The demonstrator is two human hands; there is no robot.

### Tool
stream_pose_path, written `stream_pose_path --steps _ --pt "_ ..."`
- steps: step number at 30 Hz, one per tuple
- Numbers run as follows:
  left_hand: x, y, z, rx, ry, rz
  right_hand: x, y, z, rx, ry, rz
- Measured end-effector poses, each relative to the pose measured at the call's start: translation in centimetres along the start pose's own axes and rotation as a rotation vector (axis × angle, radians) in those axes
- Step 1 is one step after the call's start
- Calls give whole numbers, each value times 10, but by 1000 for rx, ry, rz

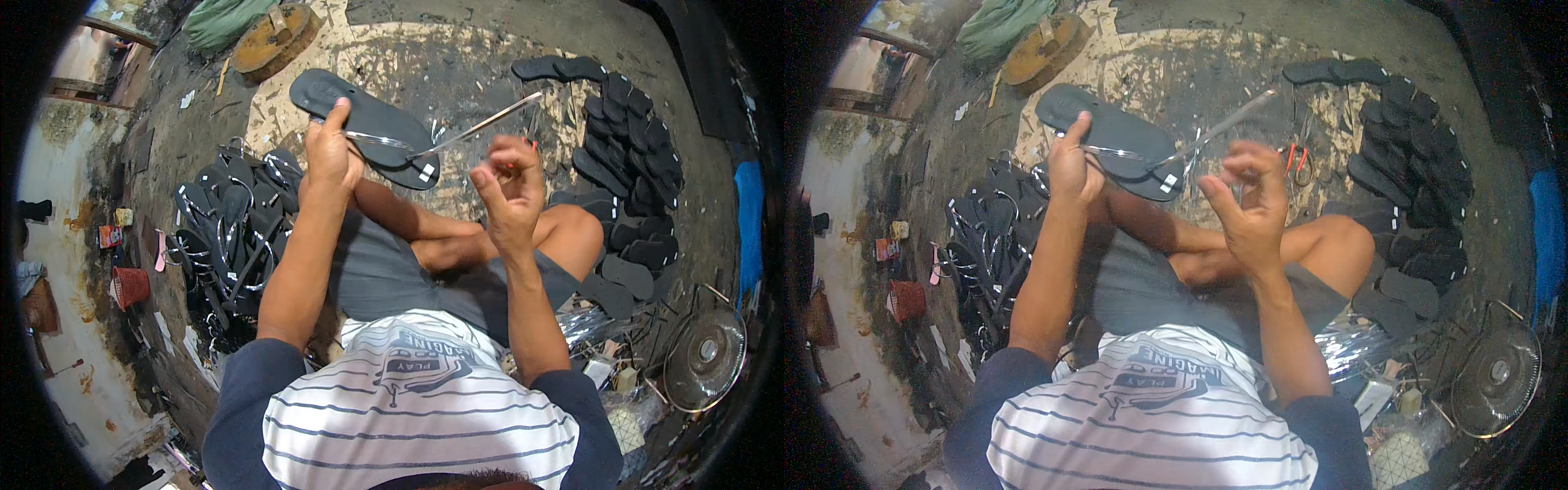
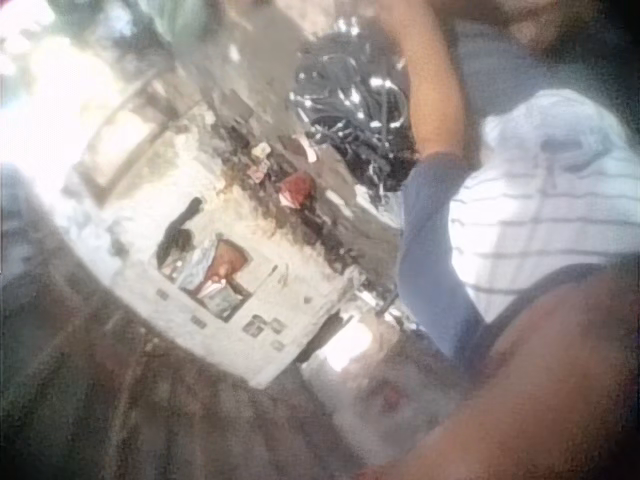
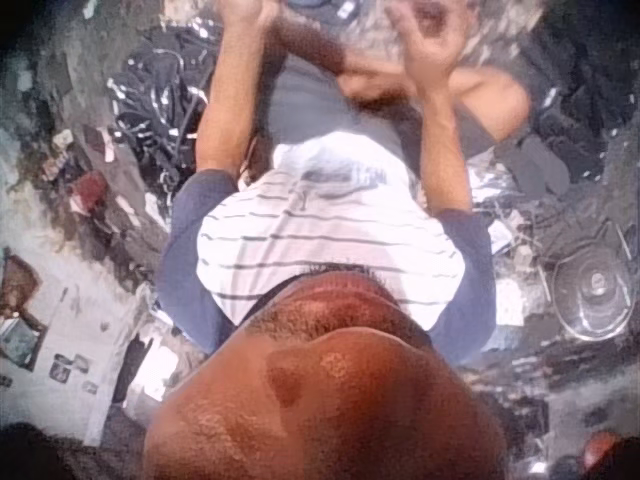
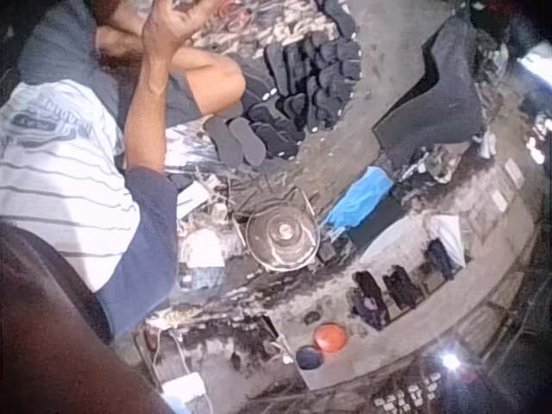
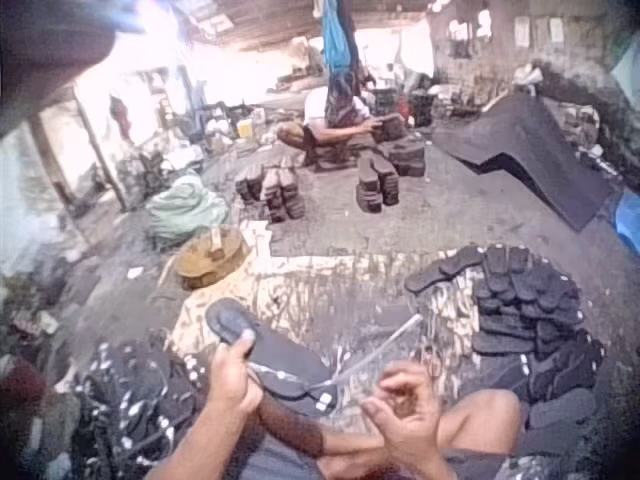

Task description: The person sits on the floor and assembles flip-flops by inserting metal rods into the sole holes and attaching straps. They use scissors to cut the rods and repeatedly handle soles and straps, placing finished units aside.

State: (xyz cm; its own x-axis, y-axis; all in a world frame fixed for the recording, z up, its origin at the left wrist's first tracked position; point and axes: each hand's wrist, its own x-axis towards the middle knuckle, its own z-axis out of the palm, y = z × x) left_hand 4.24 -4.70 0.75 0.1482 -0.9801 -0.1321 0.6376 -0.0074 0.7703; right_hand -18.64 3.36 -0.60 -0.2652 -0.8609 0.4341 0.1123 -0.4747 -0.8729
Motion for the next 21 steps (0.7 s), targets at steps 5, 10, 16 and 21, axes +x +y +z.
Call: stream_pose_path --steps 5,10,16,21 --pt "-48 -18 41 113 -64 -109 47 -4 9 -24 124 335" --pt "-63 -9 38 371 -207 -73 47 -37 28 -458 -283 191" --pt "-73 -3 43 501 -244 8 45 -37 32 -620 -240 19" --pt "-76 -4 45 597 -261 99 42 -36 35 -560 -245 -31"
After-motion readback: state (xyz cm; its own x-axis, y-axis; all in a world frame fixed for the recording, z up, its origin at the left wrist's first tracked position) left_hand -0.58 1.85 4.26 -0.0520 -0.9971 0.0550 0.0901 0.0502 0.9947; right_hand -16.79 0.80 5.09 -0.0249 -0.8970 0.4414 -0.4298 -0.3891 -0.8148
